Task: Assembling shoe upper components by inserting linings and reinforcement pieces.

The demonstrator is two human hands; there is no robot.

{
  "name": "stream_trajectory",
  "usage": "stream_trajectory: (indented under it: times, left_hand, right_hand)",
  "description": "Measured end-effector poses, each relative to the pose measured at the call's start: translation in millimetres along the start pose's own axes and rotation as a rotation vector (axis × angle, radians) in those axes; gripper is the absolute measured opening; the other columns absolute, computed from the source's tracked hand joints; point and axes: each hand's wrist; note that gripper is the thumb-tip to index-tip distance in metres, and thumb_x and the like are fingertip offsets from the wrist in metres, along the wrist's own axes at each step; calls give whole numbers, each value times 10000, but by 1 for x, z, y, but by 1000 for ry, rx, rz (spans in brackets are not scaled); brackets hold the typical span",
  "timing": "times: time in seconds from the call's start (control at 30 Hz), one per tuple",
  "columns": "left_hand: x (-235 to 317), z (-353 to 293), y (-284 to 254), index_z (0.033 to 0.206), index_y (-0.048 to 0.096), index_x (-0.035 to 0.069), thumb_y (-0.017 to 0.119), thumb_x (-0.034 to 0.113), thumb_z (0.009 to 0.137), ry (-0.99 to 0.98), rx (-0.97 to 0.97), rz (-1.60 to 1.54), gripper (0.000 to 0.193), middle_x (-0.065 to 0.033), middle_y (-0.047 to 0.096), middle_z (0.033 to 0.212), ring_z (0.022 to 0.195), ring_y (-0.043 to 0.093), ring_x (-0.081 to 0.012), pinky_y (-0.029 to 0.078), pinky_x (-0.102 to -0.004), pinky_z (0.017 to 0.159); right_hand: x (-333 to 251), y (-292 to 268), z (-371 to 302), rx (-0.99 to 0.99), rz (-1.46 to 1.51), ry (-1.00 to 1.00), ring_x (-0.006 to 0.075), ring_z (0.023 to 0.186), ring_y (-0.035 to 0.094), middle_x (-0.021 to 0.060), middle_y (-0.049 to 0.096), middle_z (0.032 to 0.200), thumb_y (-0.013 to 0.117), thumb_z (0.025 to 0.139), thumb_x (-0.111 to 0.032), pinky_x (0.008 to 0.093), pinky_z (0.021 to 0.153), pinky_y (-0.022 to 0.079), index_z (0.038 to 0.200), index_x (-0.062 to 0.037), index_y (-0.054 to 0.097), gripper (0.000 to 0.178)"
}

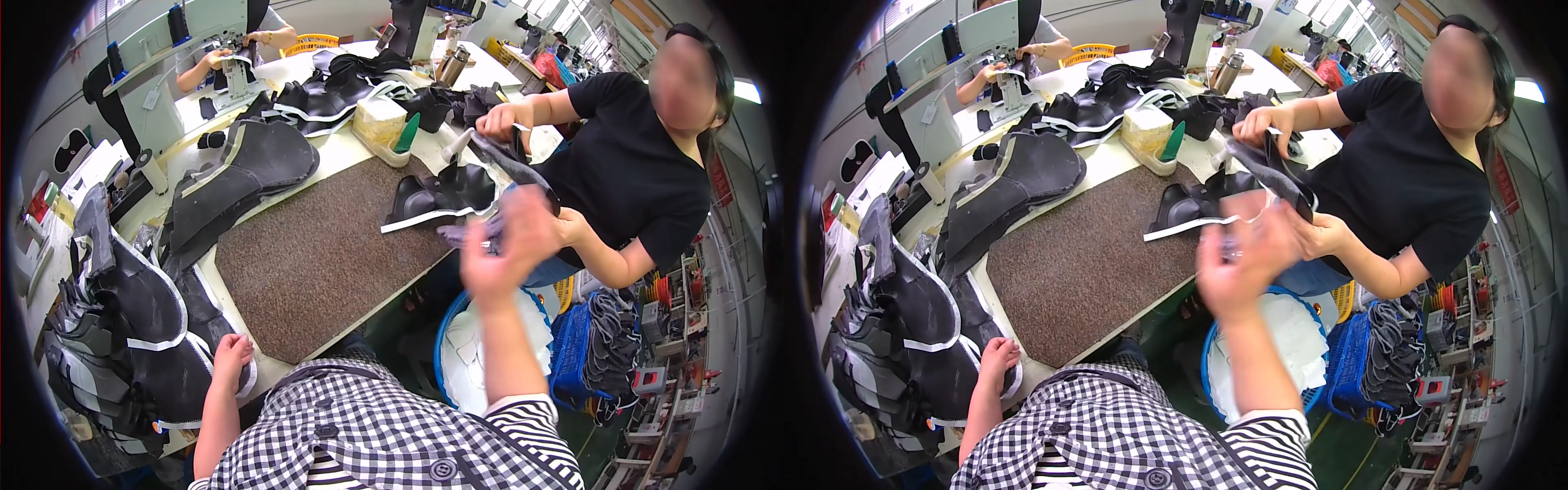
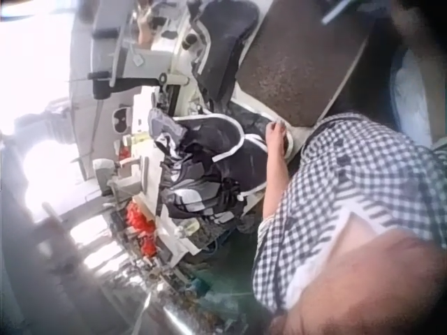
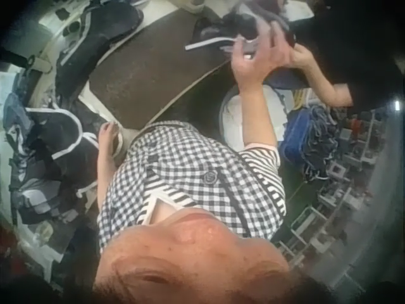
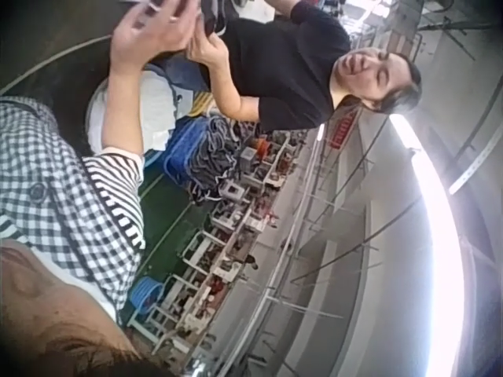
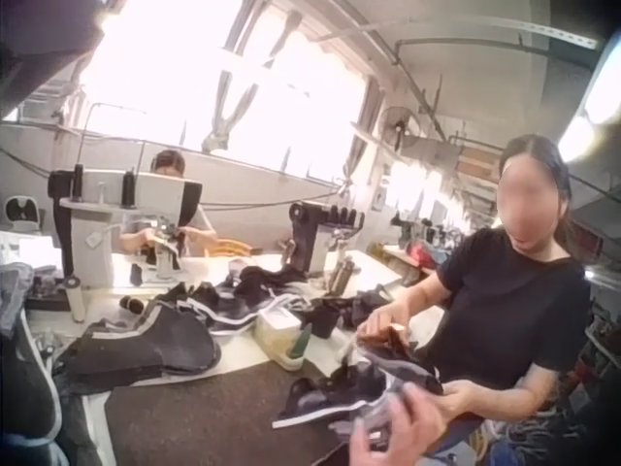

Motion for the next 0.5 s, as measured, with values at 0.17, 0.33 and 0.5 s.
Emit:
stream_trajectory:
  times: [0.17,0.33,0.5]
  left_hand:
    - [21,1,-3,1051,554,38,573,244,948,-57,18,-663,231,-84,647,985,904,648,-239,515,-296,742]
    - [121,-36,93,1142,555,18,532,245,967,92,-312,-446,287,-158,627,1077,994,651,-292,531,-340,793]
    - [186,-51,233,1346,468,-33,432,302,1014,131,-952,-282,472,-209,498,1371,1269,495,-309,400,-421,1063]
  right_hand:
    - [75,-28,39,-499,-117,335,331,1150,509,155,576,1191,842,652,-190,433,996,368,1363,-56,453,821]
    - [96,4,4,-348,130,581,287,828,604,121,642,868,787,750,-220,395,788,469,1200,-64,603,510]
    - [67,18,-6,-402,151,178,278,785,586,77,617,787,765,719,-120,384,732,448,935,-54,675,243]
Point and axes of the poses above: each hand's wrist, its own z-axis towards the middle knuckle, its own y-axis out of the palm, x = y × z
